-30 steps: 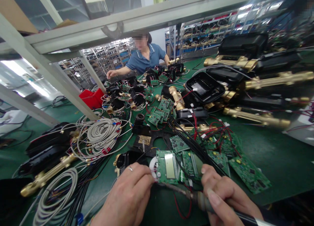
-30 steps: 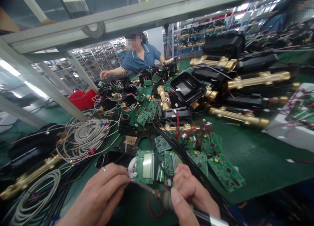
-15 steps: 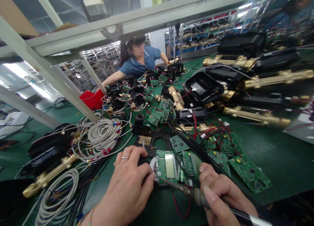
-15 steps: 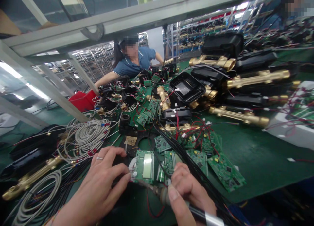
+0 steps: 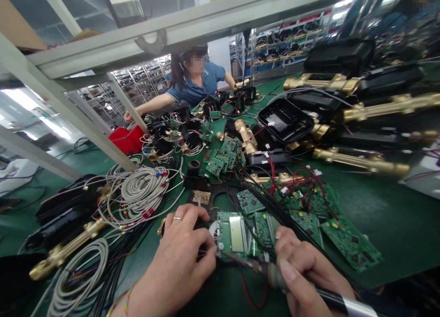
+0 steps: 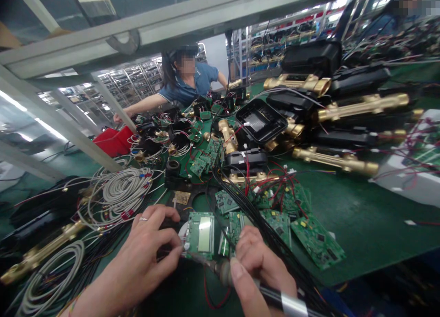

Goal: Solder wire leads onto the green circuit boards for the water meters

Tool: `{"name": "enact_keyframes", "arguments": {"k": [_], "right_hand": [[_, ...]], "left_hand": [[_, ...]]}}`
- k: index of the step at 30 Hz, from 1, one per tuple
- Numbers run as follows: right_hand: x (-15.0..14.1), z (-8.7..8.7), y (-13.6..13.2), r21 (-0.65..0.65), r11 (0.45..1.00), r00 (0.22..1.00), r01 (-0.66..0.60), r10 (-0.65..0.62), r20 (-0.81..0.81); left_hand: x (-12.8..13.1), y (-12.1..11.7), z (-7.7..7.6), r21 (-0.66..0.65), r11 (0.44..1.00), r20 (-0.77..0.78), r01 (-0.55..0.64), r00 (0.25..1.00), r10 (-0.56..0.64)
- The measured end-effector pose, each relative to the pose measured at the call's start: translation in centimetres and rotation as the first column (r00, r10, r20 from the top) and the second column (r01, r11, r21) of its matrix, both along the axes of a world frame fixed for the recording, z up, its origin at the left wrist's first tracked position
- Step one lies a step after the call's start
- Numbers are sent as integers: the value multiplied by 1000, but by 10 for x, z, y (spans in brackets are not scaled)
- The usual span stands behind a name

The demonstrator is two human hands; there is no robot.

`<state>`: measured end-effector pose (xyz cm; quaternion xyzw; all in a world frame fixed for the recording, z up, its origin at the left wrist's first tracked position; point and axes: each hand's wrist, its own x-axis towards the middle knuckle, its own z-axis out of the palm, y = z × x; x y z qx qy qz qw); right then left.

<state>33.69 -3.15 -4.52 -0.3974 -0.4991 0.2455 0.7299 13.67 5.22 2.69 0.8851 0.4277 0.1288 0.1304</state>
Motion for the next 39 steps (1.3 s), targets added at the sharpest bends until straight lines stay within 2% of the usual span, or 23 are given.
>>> {"name": "enact_keyframes", "arguments": {"k": [7, 16, 39], "right_hand": [[0, -3, -1, -27, 999, 1000, -21, 21, -3], [0, 3, 5, -9, 1000, 1000, -13, 13, -6], [1, 1, 6, -13, 999, 999, -34, 34, 6]], "left_hand": [[0, 1, 3, -58, 998, 3, 5, 1000, -5], [1, 1, 4, -61, 998, 9, 13, 1000, -12], [1, 1, 2, -37, 999, 10, 6, 1000, -6]]}}
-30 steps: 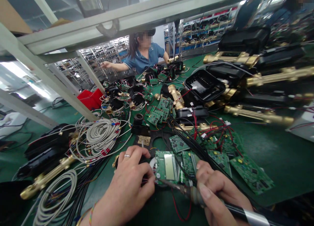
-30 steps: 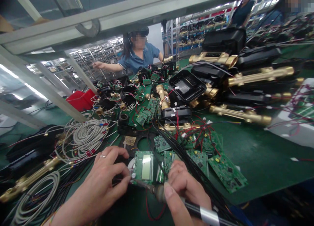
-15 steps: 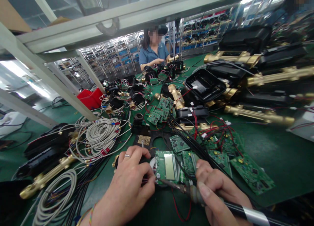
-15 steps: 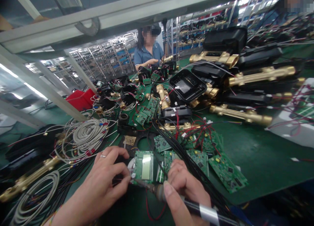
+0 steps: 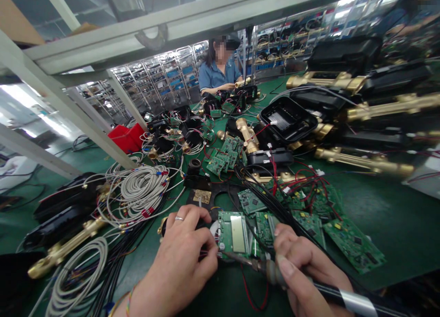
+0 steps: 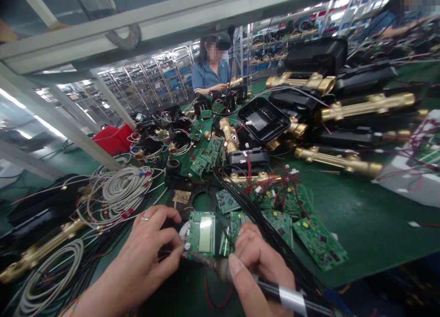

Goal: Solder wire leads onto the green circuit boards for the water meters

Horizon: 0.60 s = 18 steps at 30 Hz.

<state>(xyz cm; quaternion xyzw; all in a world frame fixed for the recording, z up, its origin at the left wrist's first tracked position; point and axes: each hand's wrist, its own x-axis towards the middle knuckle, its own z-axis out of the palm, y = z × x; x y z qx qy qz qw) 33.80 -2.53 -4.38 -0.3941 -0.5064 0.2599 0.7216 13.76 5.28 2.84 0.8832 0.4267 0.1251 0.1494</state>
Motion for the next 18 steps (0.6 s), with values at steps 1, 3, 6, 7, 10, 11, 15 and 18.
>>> {"name": "enact_keyframes", "arguments": {"k": [1, 3, 6, 7, 10, 11, 15, 18], "right_hand": [[0, 0, 0, 2, 1000, 1000, 2, -2, 3], [0, 1, 0, 2, 1000, 1000, 9, -9, 2], [-1, 3, 0, -22, 1000, 1000, 12, -13, -21], [-1, 4, -1, -26, 1000, 999, 14, -15, -33], [0, 5, -2, -25, 999, 999, 26, -28, -47], [0, 5, -3, -24, 999, 998, 30, -31, -47], [1, 4, -4, -22, 999, 998, 38, -39, -42], [1, 5, -3, -23, 999, 998, 34, -35, -43]], "left_hand": [[0, 0, 0, 3, 1000, -4, -2, 1000, 2], [0, -1, 0, 12, 1000, -15, -5, 1000, 5], [0, -2, 1, 26, 1000, -30, -4, 1000, 5], [1, -2, 1, 25, 1000, -34, -1, 999, 2], [1, -1, 3, 7, 1000, -45, 7, 999, -6], [1, -1, 4, 4, 1000, -44, 5, 999, -5], [2, 0, 5, -1, 1000, -31, -2, 1000, 2], [2, 0, 4, 0, 1000, -23, 5, 1000, -5]]}}
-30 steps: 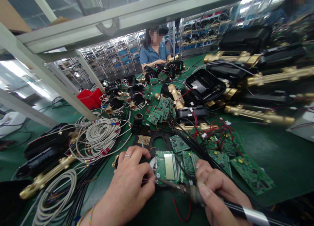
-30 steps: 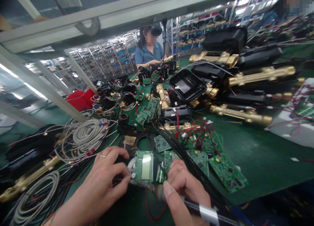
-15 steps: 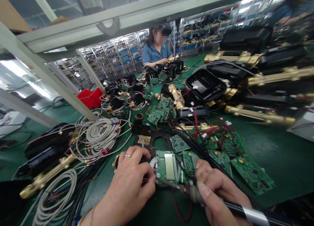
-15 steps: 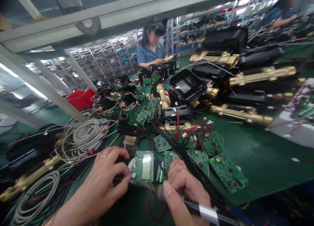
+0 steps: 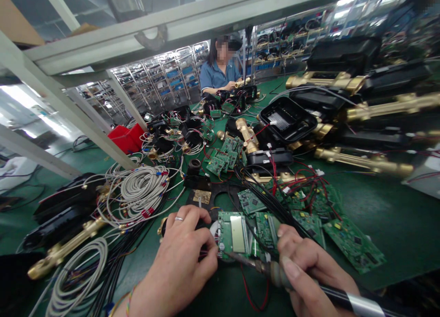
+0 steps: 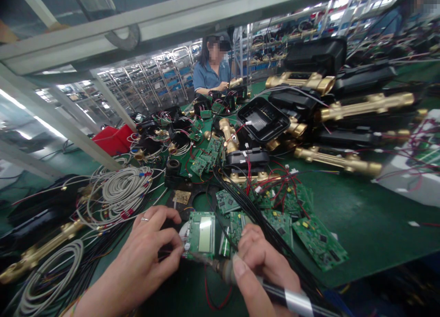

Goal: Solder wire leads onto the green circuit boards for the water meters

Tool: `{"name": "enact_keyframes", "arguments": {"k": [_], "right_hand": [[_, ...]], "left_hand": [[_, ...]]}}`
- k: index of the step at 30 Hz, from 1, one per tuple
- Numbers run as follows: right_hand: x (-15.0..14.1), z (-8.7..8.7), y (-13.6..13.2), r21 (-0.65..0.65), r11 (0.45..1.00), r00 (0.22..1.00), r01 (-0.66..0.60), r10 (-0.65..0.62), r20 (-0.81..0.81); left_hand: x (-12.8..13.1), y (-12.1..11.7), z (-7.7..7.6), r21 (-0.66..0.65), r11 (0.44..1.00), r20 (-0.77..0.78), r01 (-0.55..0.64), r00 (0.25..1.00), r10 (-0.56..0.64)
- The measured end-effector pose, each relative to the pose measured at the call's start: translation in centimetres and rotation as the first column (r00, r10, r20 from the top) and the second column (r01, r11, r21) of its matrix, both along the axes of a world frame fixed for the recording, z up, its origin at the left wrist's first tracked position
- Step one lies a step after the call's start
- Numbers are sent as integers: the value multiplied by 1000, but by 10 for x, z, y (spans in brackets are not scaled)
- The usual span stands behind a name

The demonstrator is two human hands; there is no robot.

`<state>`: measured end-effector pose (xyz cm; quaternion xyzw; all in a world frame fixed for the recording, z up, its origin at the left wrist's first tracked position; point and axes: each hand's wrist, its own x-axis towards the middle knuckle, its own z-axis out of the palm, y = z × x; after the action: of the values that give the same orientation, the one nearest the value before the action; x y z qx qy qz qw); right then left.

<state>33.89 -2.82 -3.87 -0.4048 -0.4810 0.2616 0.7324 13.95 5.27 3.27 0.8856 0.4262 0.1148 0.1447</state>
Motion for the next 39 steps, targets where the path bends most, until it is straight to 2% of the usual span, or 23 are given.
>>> {"name": "enact_keyframes", "arguments": {"k": [39], "right_hand": [[6, -3, -6, -7, 1000, 1000, 5, -5, -7]], "left_hand": [[-2, 0, 0, 3, 1000, 30, -4, 1000, 4]]}}
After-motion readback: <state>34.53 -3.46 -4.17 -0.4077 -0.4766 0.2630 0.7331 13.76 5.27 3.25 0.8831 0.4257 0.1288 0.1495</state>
